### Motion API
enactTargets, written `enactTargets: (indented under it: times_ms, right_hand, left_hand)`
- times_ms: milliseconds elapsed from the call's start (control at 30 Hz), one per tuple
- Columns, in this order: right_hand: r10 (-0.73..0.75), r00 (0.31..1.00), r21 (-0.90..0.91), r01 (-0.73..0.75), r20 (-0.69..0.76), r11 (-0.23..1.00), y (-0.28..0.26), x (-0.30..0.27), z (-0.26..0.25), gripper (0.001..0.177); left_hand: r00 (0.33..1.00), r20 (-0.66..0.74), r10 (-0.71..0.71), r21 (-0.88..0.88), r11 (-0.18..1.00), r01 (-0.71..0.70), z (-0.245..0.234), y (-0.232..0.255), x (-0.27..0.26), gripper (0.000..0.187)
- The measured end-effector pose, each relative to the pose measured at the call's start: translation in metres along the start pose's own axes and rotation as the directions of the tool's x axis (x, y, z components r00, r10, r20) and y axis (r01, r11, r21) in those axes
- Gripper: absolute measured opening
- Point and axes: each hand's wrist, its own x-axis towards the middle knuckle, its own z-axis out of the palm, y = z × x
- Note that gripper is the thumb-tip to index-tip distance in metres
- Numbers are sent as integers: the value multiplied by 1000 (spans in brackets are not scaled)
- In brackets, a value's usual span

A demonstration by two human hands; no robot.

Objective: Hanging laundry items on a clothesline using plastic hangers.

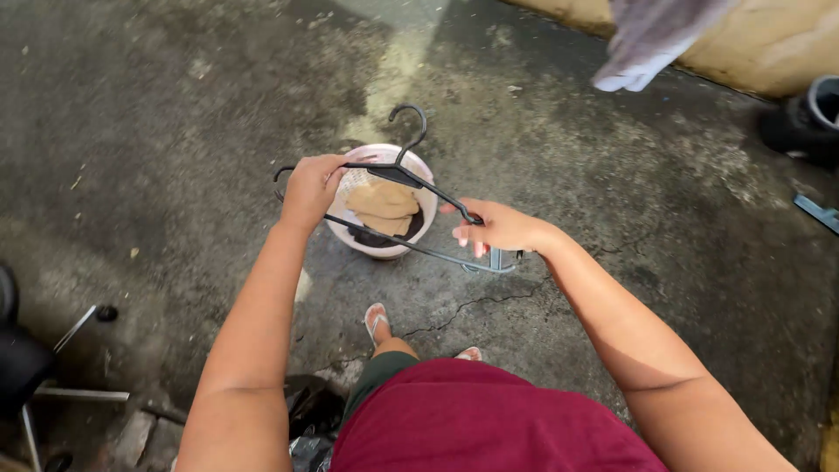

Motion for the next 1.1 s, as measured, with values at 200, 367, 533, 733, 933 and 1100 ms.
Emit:
enactTargets:
  times_ms: [200,367,533,733,933,1100]
  right_hand:
    - [-30,999,-260,36,25,965,-94,133,53,37]
    - [-450,885,-686,256,-117,681,-112,208,103,38]
    - [-340,935,-537,338,99,773,-105,232,105,37]
    - [99,994,120,-93,-46,988,21,253,20,24]
    - [132,851,156,-60,-508,986,122,262,-16,17]
    - [144,762,197,-22,-631,980,232,300,-18,17]
  left_hand:
    - [942,-201,-270,47,958,284,-89,-109,-67,21]
    - [239,-352,-905,-834,419,360,-90,-273,-129,70]
    - [153,149,-977,-983,-163,-84,-56,-296,-111,55]
    - [523,232,-820,-959,-105,261,91,-278,-29,36]
    - [544,370,-753,-404,397,824,303,-322,-63,34]
    - [622,509,-594,-6,721,693,447,-340,-95,26]
